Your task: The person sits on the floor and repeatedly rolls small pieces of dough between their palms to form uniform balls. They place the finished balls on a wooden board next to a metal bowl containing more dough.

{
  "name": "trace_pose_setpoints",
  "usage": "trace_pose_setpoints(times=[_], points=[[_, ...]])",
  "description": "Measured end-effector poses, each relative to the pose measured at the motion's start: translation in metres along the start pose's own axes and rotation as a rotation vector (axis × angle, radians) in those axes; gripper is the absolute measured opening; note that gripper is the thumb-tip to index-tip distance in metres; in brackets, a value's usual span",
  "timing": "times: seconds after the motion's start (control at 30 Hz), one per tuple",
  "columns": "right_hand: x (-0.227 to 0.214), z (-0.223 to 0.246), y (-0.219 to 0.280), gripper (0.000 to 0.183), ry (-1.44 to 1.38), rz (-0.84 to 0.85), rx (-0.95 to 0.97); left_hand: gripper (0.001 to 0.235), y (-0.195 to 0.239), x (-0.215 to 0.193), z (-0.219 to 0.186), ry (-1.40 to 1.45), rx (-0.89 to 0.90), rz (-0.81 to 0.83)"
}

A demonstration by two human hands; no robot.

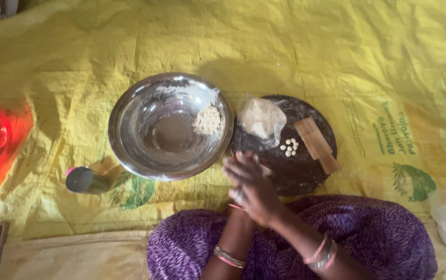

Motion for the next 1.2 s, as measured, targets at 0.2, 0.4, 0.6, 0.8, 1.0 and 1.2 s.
trace_pose_setpoints(times=[0.2,0.4,0.6,0.8,1.0,1.2], points=[[-0.024,-0.034,0.009,0.040,-0.297,-0.055,0.153,0.060,0.015,-0.035,0.007,-0.530,0.020,-0.192],[-0.019,-0.034,0.080,0.023,-0.578,-0.275,0.008,0.071,0.005,0.012,0.001,-0.796,-0.021,-0.699],[-0.102,-0.111,0.101,0.009,-0.485,-0.546,0.430,0.066,-0.022,0.052,0.025,-0.884,-0.096,-0.858],[-0.135,-0.262,0.138,0.016,0.200,-0.078,0.942,0.061,-0.024,0.049,0.026,-0.930,-0.132,-0.675],[-0.113,-0.295,0.155,0.028,0.236,-0.270,0.807,0.045,-0.012,0.019,0.025,-1.088,-0.238,-0.938],[-0.132,-0.274,0.164,0.019,-0.281,-0.581,0.925,0.055,0.000,0.001,0.023,-1.156,-0.325,-1.078]])
Point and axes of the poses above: each hand's wrist, its own y-axis away from the middle knuckle, its own x-axis out of the palm, z = x × y, the point moved 5 cm from there along -y, towards the middle knuckle, and after that the axes turned 13 degrees about -y, right-handed, at the moved point
